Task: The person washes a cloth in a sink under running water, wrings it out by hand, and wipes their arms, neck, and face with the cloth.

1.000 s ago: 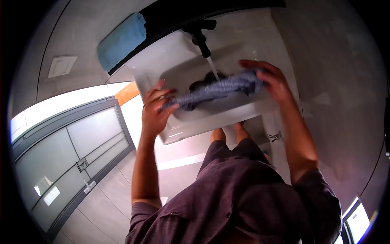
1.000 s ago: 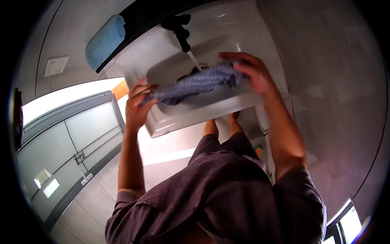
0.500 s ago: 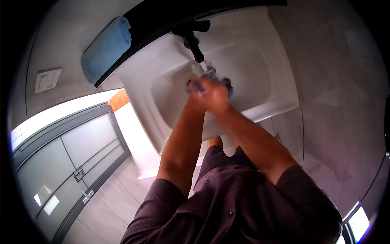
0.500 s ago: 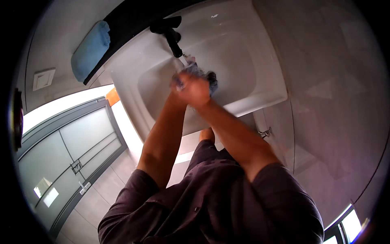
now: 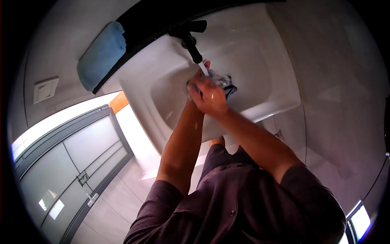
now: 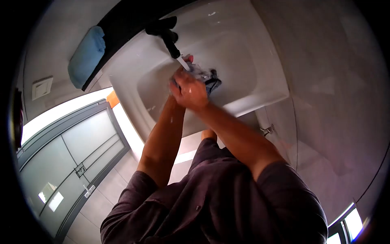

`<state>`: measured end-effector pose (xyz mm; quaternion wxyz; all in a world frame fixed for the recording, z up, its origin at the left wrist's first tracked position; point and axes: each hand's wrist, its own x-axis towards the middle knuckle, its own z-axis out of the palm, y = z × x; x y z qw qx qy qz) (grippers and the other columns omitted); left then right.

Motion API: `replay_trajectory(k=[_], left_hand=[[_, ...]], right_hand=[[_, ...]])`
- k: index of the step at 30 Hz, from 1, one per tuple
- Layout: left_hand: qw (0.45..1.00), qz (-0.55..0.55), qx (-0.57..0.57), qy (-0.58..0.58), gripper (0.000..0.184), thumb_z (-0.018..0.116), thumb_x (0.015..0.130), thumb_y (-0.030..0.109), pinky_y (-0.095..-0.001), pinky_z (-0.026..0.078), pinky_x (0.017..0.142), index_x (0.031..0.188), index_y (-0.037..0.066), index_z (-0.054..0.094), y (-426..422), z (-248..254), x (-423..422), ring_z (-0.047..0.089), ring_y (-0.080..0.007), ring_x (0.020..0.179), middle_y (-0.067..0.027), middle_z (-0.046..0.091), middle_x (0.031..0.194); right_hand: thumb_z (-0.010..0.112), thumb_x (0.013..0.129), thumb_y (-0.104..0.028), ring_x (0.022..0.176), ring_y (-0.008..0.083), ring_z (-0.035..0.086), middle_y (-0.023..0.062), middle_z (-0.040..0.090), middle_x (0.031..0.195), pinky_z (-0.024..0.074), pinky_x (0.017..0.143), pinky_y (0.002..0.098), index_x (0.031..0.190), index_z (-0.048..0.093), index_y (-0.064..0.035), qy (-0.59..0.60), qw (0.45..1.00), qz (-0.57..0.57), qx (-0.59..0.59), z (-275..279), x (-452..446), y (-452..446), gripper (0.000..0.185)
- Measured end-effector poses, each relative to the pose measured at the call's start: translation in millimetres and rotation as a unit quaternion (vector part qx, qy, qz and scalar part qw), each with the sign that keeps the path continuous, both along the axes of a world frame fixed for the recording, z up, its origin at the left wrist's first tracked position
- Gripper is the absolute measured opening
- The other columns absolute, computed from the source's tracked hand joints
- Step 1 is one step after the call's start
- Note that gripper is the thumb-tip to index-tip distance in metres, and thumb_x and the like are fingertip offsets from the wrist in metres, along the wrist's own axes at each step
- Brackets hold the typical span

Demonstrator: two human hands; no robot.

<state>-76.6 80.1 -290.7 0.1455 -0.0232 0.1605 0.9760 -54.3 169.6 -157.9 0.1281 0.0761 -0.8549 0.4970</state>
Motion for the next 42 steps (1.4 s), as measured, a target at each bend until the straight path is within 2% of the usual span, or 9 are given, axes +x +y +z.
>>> replay_trajectory(k=[3,8,10,14,20,24,32,33,42], left_hand=[[0.921,0.012,-0.385,0.052,0.062,0.043,0.102,0.059,-0.0374,0.051,0.092,0.139,0.009,0.049,11,98,1,0.06,-0.022,0.103,-0.0066,0.061,0.119],[0.862,-0.161,-0.442,-0.188,0.059,0.077,0.089,0.04,-0.0335,0.053,0.083,0.13,0.002,0.059,-9,176,31,0.064,-0.0174,0.099,-0.0076,0.066,0.116],[0.774,-0.166,-0.594,-0.147,0.042,0.084,0.084,0.025,-0.0297,0.053,0.079,0.115,0.0,0.069,1,211,34,0.066,-0.0144,0.09,-0.0056,0.071,0.104],[0.85,-0.044,-0.524,-0.038,0.029,0.08,0.087,0.019,-0.0284,0.053,0.079,0.108,0.001,0.071,18,278,37,0.068,-0.0139,0.086,-0.005,0.072,0.093],[0.969,0.136,-0.208,-0.006,0.041,0.061,0.096,0.004,-0.0436,0.049,0.104,0.137,0.003,0.054,-3,268,42,0.063,-0.0295,0.117,-0.0142,0.065,0.125],[0.899,0.138,-0.404,-0.098,0.039,0.075,0.092,0.01,-0.0362,0.056,0.091,0.128,0.001,0.062,-26,207,34,0.067,-0.0216,0.108,-0.011,0.067,0.122],[0.986,-0.14,0.065,-0.069,0.04,0.058,0.102,0.038,-0.0408,0.048,0.102,0.132,0.011,0.057,5,71,-21,0.06,-0.0262,0.119,-0.0079,0.065,0.124],[0.939,-0.221,0.261,0.038,0.04,0.055,0.103,0.04,-0.0404,0.046,0.105,0.132,0.012,0.056,5,45,-22,0.057,-0.0277,0.122,-0.0086,0.063,0.128],[0.887,0.063,-0.31,-0.336,0.047,0.056,0.103,0.039,-0.0511,0.055,0.095,0.136,0.007,0.051,16,104,19,0.065,-0.0302,0.113,-0.0109,0.063,0.125]], right_hand=[[0.067,0.093,-0.03,0.096,0.0392,0.066,0.0139,0.072,0.098,0.0546,0.085,0.0426,0.108,0.071,-0.0072,-0.167,0.974,-0.053,0.146,-8,-45,10,0.028],[0.059,0.101,-0.041,0.098,0.027,0.065,0.0065,0.072,0.108,0.0471,0.099,0.035,0.118,0.071,-0.0074,0.046,0.966,0.165,-0.196,-43,-31,20,0.04],[0.057,0.097,-0.056,0.105,0.0207,0.065,0.0072,0.072,0.109,0.0467,0.098,0.0354,0.12,0.068,-0.0022,-0.296,0.874,0.125,-0.365,-7,-23,55,0.059],[0.049,0.096,-0.07,0.108,0.018,0.063,0.0075,0.071,0.112,0.0466,0.097,0.0369,0.128,0.065,-0.0021,-0.383,0.877,0.055,-0.284,-52,-23,91,0.077],[0.05,0.093,-0.073,0.119,0.0268,0.062,0.0142,0.067,0.128,0.0462,0.107,0.0428,0.136,0.058,-0.0029,-0.568,0.473,0.119,-0.663,-22,-36,86,0.083],[0.056,0.097,-0.059,0.122,0.03,0.062,0.017,0.064,0.131,0.0471,0.108,0.0473,0.135,0.056,0.0001,-0.488,0.459,0.132,-0.731,-2,-54,114,0.07],[0.086,0.08,-0.027,0.09,0.0147,0.067,0.0015,0.069,0.1,0.0551,0.081,0.0317,0.111,0.071,-0.012,-0.389,0.828,0.052,-0.399,42,13,57,0.037],[0.088,0.075,-0.031,0.103,0.0216,0.067,0.005,0.068,0.108,0.0541,0.091,0.0374,0.109,0.072,-0.0141,-0.07,0.964,0.029,-0.254,16,27,27,0.041],[0.078,0.073,-0.037,0.095,0.0408,0.067,0.0189,0.07,0.102,0.0558,0.084,0.0454,0.109,0.068,-0.0074,-0.092,0.995,-0.036,0.034,-45,-51,36,0.047]])
